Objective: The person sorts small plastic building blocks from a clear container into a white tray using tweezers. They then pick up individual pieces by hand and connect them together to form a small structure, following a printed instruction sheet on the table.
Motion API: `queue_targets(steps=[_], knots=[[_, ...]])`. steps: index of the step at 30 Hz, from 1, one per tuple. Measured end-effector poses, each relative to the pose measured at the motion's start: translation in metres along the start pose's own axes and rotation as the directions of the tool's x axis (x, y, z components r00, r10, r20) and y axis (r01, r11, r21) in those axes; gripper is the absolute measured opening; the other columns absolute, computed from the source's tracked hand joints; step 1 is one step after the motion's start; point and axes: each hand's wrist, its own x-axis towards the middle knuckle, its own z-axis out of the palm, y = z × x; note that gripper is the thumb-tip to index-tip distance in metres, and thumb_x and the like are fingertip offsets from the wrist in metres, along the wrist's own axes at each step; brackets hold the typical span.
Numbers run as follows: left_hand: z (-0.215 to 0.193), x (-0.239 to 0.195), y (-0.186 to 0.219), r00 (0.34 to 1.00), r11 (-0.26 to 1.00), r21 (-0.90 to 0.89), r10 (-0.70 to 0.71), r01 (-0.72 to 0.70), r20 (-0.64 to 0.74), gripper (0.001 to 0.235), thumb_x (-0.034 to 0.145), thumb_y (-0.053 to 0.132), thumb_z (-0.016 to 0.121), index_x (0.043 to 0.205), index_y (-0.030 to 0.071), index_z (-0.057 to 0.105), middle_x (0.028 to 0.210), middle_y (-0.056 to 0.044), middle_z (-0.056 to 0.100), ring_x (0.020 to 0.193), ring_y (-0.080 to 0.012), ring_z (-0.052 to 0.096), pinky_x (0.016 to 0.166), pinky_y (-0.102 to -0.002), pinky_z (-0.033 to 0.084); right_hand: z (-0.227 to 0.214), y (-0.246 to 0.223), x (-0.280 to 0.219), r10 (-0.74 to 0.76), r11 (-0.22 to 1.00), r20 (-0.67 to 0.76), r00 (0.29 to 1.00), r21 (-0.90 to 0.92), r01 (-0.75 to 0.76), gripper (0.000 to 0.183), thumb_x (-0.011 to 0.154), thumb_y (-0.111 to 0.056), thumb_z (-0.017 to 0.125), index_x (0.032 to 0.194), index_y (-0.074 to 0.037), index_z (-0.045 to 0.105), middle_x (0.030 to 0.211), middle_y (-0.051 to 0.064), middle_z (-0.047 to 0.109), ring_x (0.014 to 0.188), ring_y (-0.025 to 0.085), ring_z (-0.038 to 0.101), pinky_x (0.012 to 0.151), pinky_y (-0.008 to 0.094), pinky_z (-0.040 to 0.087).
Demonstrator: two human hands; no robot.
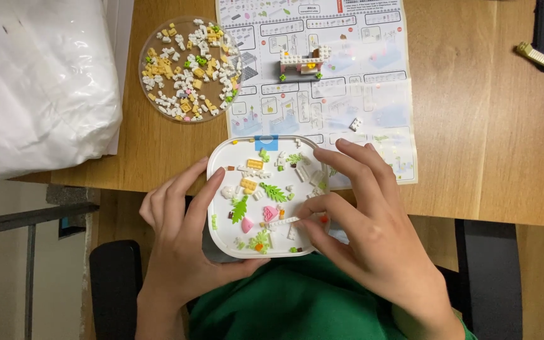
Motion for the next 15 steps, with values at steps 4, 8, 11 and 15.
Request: queue_targets(steps=[4, 8, 11, 15], knots=[[0.001, 0.001, 0.001, 1.0, 1.0, 0.011, 0.0, 0.0, -0.009, 0.105, 0.058, 0.073, 0.078, 0.137, 0.012, 0.047, 0.145, -0.014, 0.045, 0.124, -0.0333, 0.047, 0.101, -0.049, 0.03, 0.001, 0.004, -0.003, -0.013, 0.998, -0.06, 0.998, 0.054, 0.016, 0.009, 0.088, -0.016, 0.068, 0.092, -0.009, 0.063, 0.132, 0.018, 0.049, 0.131, 0.041, 0.042, 0.11, 0.051, 0.039], [0.001, 0.001, 0.0, 1.0, 1.0, 0.008, -0.005, 0.005, -0.004, 0.106, 0.057, 0.072, 0.079, 0.138, 0.012, 0.047, 0.146, -0.014, 0.045, 0.125, -0.0329, 0.047, 0.101, -0.049, 0.029, 0.0, 0.006, -0.006, -0.054, 0.996, -0.113, 0.992, 0.059, 0.061, 0.005, 0.088, -0.015, 0.067, 0.091, -0.012, 0.065, 0.123, 0.011, 0.06, 0.122, 0.034, 0.053, 0.111, 0.052, 0.036], [0.001, 0.001, 0.0, 1.0, 1.0, 0.012, -0.002, 0.002, 0.0, 0.106, 0.057, 0.072, 0.079, 0.138, 0.011, 0.047, 0.145, -0.015, 0.045, 0.126, -0.033, 0.047, 0.101, -0.048, 0.029, -0.005, 0.008, -0.008, -0.025, 0.996, -0.191, 0.981, 0.081, 0.042, 0.003, 0.087, -0.009, 0.067, 0.089, -0.011, 0.065, 0.111, 0.008, 0.069, 0.114, 0.03, 0.061, 0.111, 0.05, 0.036], [0.002, 0.0, -0.002, 1.0, 1.0, 0.009, 0.001, -0.001, 0.011, 0.107, 0.057, 0.072, 0.08, 0.138, 0.01, 0.047, 0.146, -0.016, 0.044, 0.128, -0.0334, 0.046, 0.1, -0.049, 0.029, -0.005, 0.042, -0.022, 0.03, 0.999, -0.363, 0.931, 0.025, -0.022, 0.009, 0.084, 0.001, 0.073, 0.088, -0.002, 0.066, 0.095, 0.012, 0.068, 0.105, 0.03, 0.066, 0.11, 0.052, 0.043]])
